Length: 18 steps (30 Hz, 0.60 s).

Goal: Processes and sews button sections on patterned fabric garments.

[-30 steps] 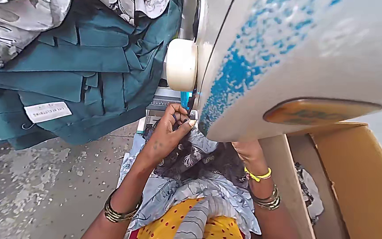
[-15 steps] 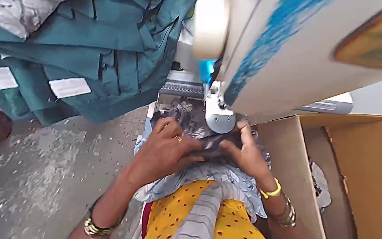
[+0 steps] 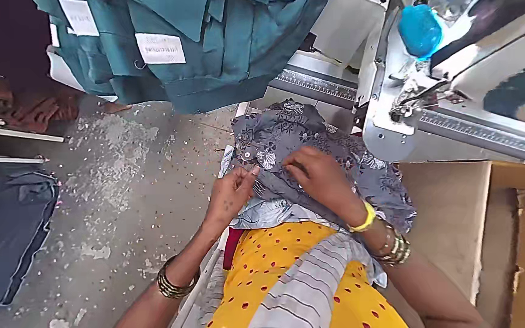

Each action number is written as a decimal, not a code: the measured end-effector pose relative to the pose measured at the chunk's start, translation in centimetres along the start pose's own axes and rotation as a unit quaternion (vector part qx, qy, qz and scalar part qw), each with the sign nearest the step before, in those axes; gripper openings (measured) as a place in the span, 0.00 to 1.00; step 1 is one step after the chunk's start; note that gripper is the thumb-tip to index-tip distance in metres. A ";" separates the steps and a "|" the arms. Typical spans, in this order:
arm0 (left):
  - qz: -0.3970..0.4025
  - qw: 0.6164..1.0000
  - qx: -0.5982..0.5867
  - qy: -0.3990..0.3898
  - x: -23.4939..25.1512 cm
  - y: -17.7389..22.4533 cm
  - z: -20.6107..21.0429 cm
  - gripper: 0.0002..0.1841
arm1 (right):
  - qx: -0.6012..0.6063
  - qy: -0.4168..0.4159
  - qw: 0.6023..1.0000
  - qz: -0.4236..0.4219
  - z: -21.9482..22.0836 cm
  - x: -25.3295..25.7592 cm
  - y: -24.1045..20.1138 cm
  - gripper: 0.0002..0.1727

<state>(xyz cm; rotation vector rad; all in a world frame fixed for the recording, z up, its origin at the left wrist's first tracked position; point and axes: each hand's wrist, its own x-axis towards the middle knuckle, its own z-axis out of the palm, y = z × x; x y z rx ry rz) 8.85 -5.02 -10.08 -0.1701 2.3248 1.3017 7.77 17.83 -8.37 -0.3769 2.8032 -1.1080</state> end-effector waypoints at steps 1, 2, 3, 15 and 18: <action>-0.047 0.998 -0.011 -0.035 0.1 0.0 0.2 0.23 | -0.015 -0.008 1.000 -0.004 1.0 0.8 -0.3 0.06; -0.078 0.995 -0.013 -0.056 0.3 -0.3 0.5 0.24 | -0.034 -0.027 0.999 0.002 1.9 1.3 -0.6 0.07; -0.097 0.993 -0.010 -0.070 0.5 -0.6 0.8 0.24 | -0.055 -0.062 0.996 0.023 2.5 1.6 -1.0 0.11; -0.139 0.950 -0.269 -0.071 1.1 -0.2 3.5 0.08 | -0.110 -0.036 0.991 0.074 3.9 1.5 -0.1 0.08; -0.104 0.914 -0.389 -0.047 -0.2 -0.2 3.8 0.03 | 0.030 -0.052 0.990 0.126 2.0 2.1 0.7 0.09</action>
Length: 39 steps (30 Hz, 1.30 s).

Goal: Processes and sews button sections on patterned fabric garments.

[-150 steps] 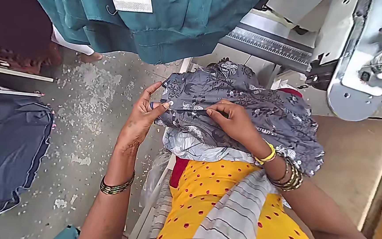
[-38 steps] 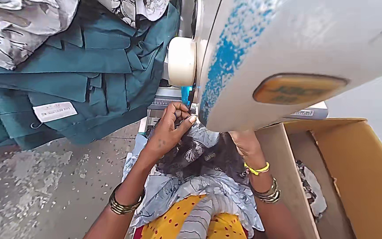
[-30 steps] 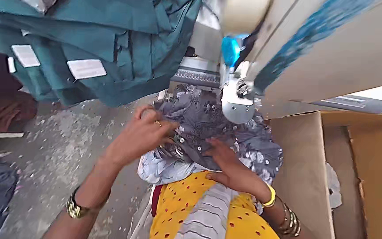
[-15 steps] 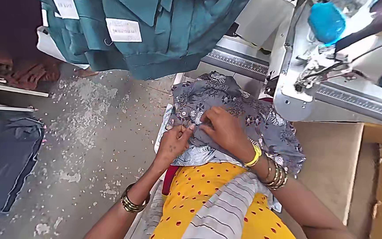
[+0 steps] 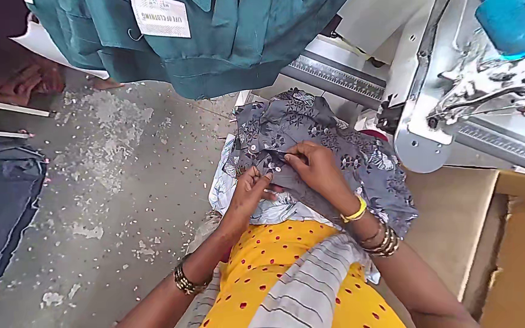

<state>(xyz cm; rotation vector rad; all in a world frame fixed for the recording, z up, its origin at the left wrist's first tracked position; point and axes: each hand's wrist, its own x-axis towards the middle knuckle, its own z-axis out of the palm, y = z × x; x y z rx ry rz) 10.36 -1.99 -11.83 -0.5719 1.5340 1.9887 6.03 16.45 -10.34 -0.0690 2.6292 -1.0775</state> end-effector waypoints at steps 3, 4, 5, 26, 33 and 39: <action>-0.042 0.995 -0.086 -0.001 -1.0 0.3 0.8 0.11 | 0.114 -0.066 0.989 0.066 -1.3 0.2 0.0 0.08; -0.076 0.993 -0.086 0.001 -1.2 0.5 1.2 0.15 | 0.127 -0.075 0.986 0.079 -1.5 0.2 0.0 0.08; -0.104 0.992 -0.073 -0.006 -1.2 0.7 1.4 0.18 | 0.133 -0.080 0.984 0.086 -1.5 0.2 0.0 0.08; 0.062 0.991 -0.038 0.113 -0.9 1.3 3.2 0.03 | 0.205 0.059 0.977 -0.008 0.3 -2.2 -0.3 0.06; 0.076 0.990 -0.023 0.115 -1.0 1.5 3.7 0.01 | 0.021 0.193 0.969 -0.152 2.3 -3.3 0.1 0.08; 0.122 0.985 -0.041 0.116 -1.0 0.8 3.8 0.02 | 0.279 0.043 0.958 0.052 0.9 -3.1 -0.6 0.06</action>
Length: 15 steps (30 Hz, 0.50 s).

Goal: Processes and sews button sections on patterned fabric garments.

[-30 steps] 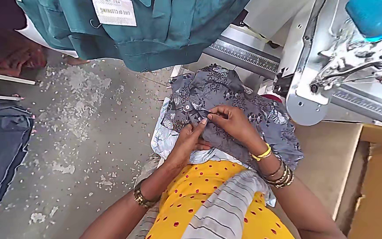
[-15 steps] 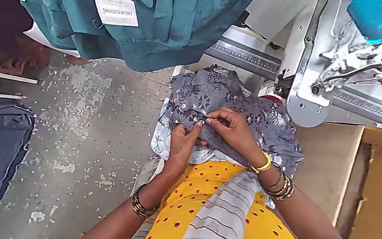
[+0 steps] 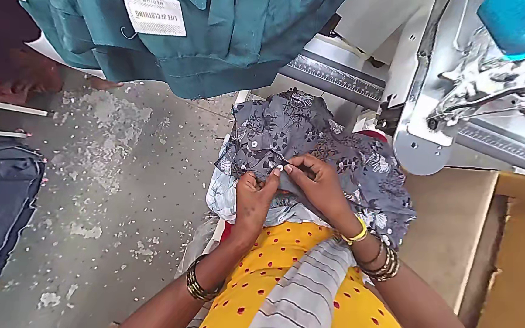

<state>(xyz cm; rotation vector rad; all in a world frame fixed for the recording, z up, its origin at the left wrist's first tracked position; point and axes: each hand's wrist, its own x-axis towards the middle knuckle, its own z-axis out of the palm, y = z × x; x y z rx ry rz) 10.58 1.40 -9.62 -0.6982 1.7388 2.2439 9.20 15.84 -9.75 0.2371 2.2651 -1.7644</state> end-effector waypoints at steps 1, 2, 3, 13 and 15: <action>0.007 1.000 0.003 -0.001 0.1 -0.1 0.0 0.03 | 0.020 -0.006 1.000 0.021 -0.1 0.0 -0.1 0.06; 0.012 1.000 0.014 -0.001 0.2 -0.2 0.0 0.03 | 0.036 -0.008 0.999 0.029 -0.2 -0.1 -0.2 0.06; 0.014 0.999 0.031 0.000 0.3 -0.1 0.0 0.03 | 0.043 -0.005 0.999 0.024 -0.2 -0.2 0.0 0.05; 0.018 0.990 0.140 -0.011 0.7 0.1 -0.5 0.03 | 0.022 0.038 0.996 -0.074 0.7 -0.8 1.6 0.07; -0.007 0.991 0.132 -0.030 1.0 0.4 -0.7 0.02 | 0.011 0.023 0.996 -0.083 0.6 -0.7 2.0 0.09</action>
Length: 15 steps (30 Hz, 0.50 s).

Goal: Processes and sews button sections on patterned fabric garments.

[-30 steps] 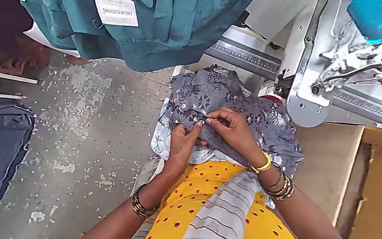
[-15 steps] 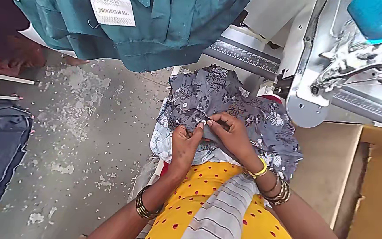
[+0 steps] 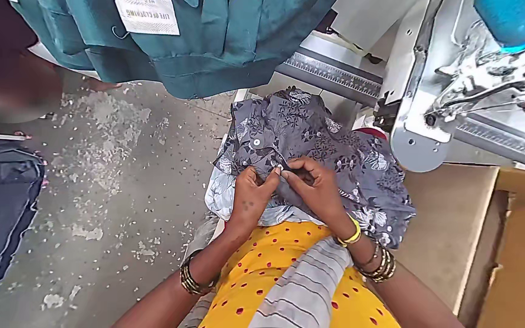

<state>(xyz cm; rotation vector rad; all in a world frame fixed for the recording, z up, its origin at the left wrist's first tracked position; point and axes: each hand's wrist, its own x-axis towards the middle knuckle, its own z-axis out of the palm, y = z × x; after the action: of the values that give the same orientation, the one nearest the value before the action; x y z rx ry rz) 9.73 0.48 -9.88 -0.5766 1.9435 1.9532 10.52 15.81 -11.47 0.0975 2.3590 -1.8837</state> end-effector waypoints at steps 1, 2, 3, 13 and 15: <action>-0.013 1.000 0.003 -0.023 0.2 0.2 -0.3 0.03 | -0.017 -0.008 1.000 -0.014 -0.2 0.1 0.2 0.10; -0.028 0.999 0.013 -0.045 0.4 0.5 -0.6 0.03 | -0.041 -0.019 0.998 -0.032 -0.4 0.2 0.2 0.10; -0.041 0.997 0.030 -0.065 0.6 0.9 -1.0 0.03 | -0.068 -0.033 0.996 -0.051 -0.7 0.5 0.3 0.10; 0.301 0.773 0.557 -0.048 -0.3 3.6 -4.9 0.17 | -0.247 -0.054 0.952 -0.171 0.5 1.5 0.4 0.06; 0.390 0.733 0.550 -0.088 0.9 3.5 -4.8 0.14 | -0.267 -0.043 0.943 -0.194 0.9 1.3 0.1 0.04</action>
<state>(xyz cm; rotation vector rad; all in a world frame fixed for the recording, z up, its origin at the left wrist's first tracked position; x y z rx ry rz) 7.50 -4.42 -7.22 0.8261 2.9118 0.6450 9.27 14.92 -11.96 -0.5228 2.8816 -1.2495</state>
